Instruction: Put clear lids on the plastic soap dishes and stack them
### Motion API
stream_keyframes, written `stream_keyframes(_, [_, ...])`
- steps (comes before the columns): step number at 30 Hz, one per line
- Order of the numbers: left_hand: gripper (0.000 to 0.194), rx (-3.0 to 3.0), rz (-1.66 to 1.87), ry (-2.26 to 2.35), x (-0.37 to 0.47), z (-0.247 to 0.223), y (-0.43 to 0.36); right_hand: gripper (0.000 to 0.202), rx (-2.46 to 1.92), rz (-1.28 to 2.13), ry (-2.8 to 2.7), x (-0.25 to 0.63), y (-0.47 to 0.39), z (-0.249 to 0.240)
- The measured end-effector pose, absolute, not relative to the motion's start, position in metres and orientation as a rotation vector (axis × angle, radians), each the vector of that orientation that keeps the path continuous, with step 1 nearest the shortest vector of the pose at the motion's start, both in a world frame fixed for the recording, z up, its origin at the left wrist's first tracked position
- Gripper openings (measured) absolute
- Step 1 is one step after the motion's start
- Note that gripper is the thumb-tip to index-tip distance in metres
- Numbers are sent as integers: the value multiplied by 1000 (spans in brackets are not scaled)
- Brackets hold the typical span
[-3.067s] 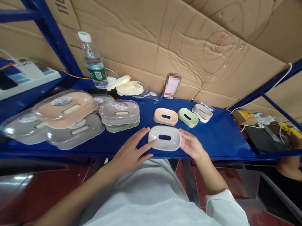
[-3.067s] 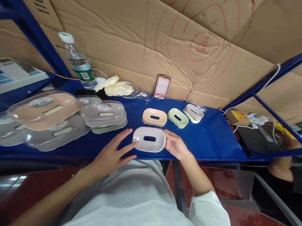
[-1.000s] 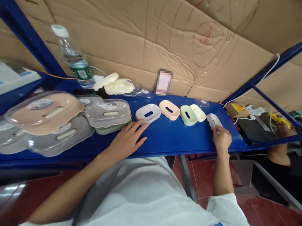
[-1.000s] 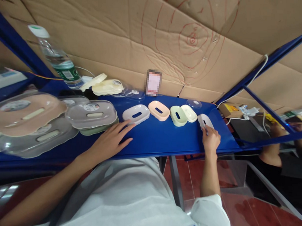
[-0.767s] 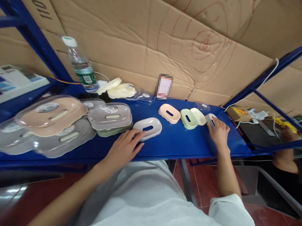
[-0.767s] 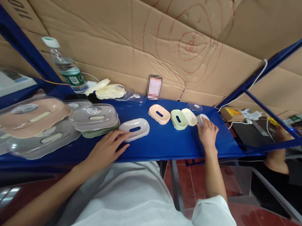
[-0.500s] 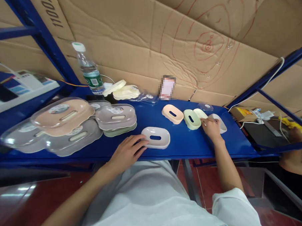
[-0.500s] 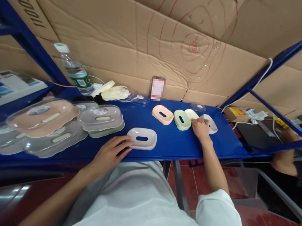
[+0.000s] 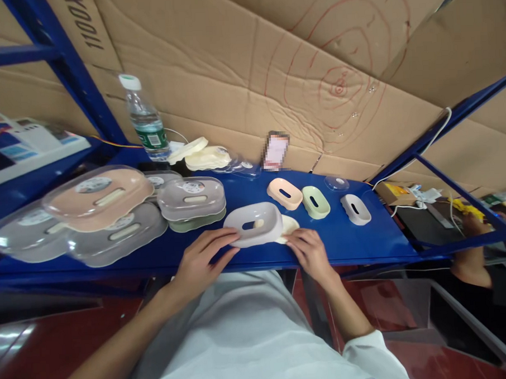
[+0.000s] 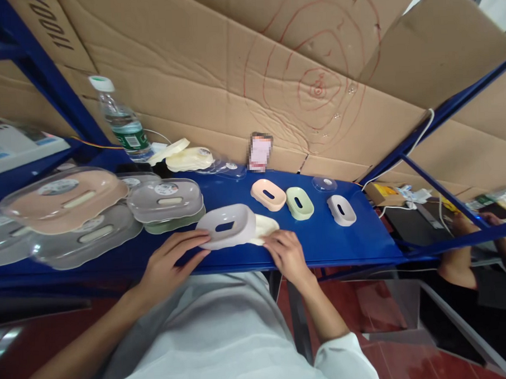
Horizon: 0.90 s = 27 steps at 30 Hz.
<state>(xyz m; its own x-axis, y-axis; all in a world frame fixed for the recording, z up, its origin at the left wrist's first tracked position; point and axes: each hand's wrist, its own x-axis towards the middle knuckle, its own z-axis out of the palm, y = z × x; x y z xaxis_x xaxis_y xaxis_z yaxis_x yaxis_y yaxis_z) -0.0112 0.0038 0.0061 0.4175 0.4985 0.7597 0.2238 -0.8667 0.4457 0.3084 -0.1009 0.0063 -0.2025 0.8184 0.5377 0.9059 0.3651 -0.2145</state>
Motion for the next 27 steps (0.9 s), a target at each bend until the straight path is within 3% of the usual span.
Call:
stream_keyframes(4, [22,2551,1302,656,-8,0,5,30,-1301,-50,-2148,294,-93,2])
stream_keyframes(10, [23,2699,1243,648,5,2,3,25,-1405,-111,-1897,310,-110,20])
stream_keyframes(15, [19,2889,1134,585,13,4,-11,55,-1393,-33,-2227,304,-98,28])
stream_keyframes(19, [21,2964,1116,689,11,2,-23,43,-1324,87,-2343,298,-82,25])
stream_keyframes(27, [27,2947,947,642,7,-1,-18,38,-1308,140,-2340,291,-80,26])
